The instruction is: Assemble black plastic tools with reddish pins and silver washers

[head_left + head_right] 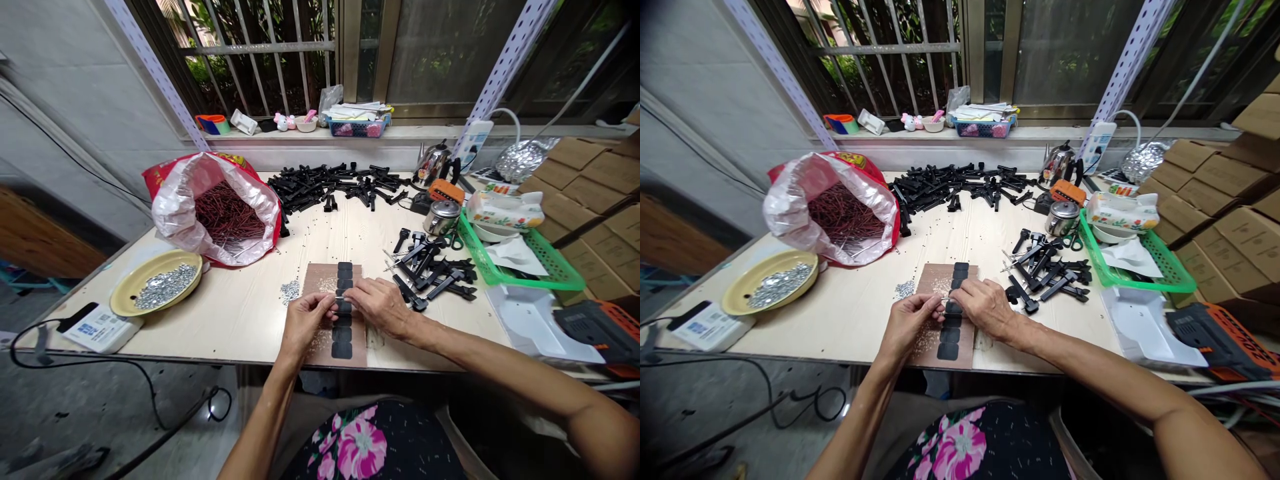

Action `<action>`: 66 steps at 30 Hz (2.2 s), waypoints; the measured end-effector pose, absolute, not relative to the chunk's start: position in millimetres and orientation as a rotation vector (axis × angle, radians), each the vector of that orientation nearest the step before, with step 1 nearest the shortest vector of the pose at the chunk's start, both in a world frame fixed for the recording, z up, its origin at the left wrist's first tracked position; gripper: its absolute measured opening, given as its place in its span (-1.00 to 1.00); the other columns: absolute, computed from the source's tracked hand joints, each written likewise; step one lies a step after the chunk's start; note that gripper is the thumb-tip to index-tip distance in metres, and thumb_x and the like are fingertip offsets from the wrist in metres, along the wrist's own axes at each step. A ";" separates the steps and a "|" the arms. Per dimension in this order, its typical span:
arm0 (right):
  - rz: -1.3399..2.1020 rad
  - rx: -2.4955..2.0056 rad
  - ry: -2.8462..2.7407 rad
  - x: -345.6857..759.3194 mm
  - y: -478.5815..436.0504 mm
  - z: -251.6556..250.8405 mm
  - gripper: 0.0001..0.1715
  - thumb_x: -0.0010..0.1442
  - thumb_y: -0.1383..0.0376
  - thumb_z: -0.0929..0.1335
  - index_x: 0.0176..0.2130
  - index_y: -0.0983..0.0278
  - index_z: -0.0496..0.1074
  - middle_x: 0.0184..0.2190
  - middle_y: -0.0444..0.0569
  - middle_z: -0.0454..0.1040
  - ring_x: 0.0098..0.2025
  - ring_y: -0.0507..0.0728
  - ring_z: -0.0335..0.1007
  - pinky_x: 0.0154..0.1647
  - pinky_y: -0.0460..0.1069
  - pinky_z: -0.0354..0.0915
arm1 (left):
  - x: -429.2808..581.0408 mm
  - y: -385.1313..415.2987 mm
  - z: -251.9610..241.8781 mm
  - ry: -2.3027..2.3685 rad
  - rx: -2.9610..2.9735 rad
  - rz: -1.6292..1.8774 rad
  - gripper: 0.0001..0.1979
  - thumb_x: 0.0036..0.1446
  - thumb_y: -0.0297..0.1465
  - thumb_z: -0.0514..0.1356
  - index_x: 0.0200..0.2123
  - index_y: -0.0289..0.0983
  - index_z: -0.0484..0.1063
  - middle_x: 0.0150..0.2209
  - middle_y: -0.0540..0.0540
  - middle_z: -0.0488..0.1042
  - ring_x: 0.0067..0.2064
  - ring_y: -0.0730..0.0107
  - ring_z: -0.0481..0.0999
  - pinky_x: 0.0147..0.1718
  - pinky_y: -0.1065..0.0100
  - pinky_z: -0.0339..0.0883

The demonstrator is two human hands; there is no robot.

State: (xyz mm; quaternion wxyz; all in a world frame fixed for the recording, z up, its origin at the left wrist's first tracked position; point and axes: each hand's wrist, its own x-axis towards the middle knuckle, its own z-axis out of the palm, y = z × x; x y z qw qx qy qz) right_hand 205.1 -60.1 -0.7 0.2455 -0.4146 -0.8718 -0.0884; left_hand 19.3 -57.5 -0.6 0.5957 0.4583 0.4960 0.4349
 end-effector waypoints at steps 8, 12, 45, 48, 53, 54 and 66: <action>0.063 -1.096 -2.414 206.2 -63.0 5.8 -0.75 0.32 0.37 0.16 -0.19 0.28 0.40 -0.39 -0.06 0.33 -0.38 0.04 0.24 -0.40 -0.09 0.13 | 10.7 -52.1 -6.3 1.091 1.090 0.868 -0.72 -0.06 -0.20 0.30 -0.47 -0.35 0.50 -0.53 -0.06 0.49 -0.56 0.49 0.44 -0.53 0.47 0.34; 0.496 -1.097 -2.258 204.2 -62.6 6.8 -0.82 0.31 0.32 0.20 -0.18 0.29 0.37 -0.34 -0.07 0.39 -0.32 0.01 0.32 -0.31 -0.11 0.23 | 5.5 -47.3 -8.1 1.056 0.966 0.769 -0.69 -0.12 -0.19 0.34 -0.51 -0.36 0.47 -0.56 -0.06 0.46 -0.60 0.51 0.42 -0.55 0.44 0.37; 0.075 -0.995 -2.480 219.6 -44.3 -25.4 -0.74 0.33 0.41 0.14 -0.34 0.33 0.33 -0.41 -0.06 0.29 -0.33 0.04 0.19 -0.40 -0.06 0.22 | 7.6 -51.9 -61.3 1.597 2.444 0.750 -0.54 0.28 -0.34 -0.13 0.18 -0.40 0.17 0.23 -0.33 0.16 0.30 0.09 -0.03 0.19 -0.03 0.04; 0.065 -1.048 -2.457 218.2 -40.4 -22.8 -0.76 0.31 0.43 0.16 -0.35 0.33 0.32 -0.41 -0.06 0.29 -0.33 0.05 0.18 -0.41 -0.05 0.23 | 7.6 -52.0 -60.0 1.595 2.449 0.746 -0.55 0.29 -0.35 -0.13 0.17 -0.41 0.18 0.23 -0.33 0.15 0.31 0.11 -0.04 0.20 -0.01 0.03; 0.084 -0.850 -2.602 220.3 -33.3 -21.4 -0.73 0.31 0.46 0.13 -0.37 0.31 0.30 -0.44 -0.09 0.27 -0.37 0.03 0.15 -0.43 -0.08 0.21 | 7.9 -52.4 -60.2 1.600 2.436 0.737 -0.55 0.28 -0.36 -0.13 0.17 -0.43 0.18 0.24 -0.35 0.13 0.31 0.10 -0.05 0.21 -0.02 0.01; 0.089 -0.997 -2.538 221.4 -30.8 -20.7 -0.72 0.31 0.46 0.12 -0.36 0.32 0.29 -0.42 -0.08 0.27 -0.37 0.03 0.15 -0.44 -0.08 0.21 | 8.1 -52.5 -60.2 1.606 2.435 0.732 -0.54 0.29 -0.36 -0.13 0.18 -0.43 0.17 0.24 -0.35 0.13 0.31 0.10 -0.06 0.21 -0.01 0.01; 0.175 -0.889 -2.595 215.0 -54.4 -30.1 -0.73 0.33 0.38 0.14 -0.35 0.29 0.32 -0.42 -0.04 0.26 -0.29 0.08 0.14 -0.33 -0.05 0.16 | 10.1 -54.6 -58.6 1.649 2.509 0.670 -0.55 0.30 -0.38 -0.15 0.18 -0.47 0.15 0.23 -0.35 0.15 0.31 0.09 -0.05 0.20 0.01 0.03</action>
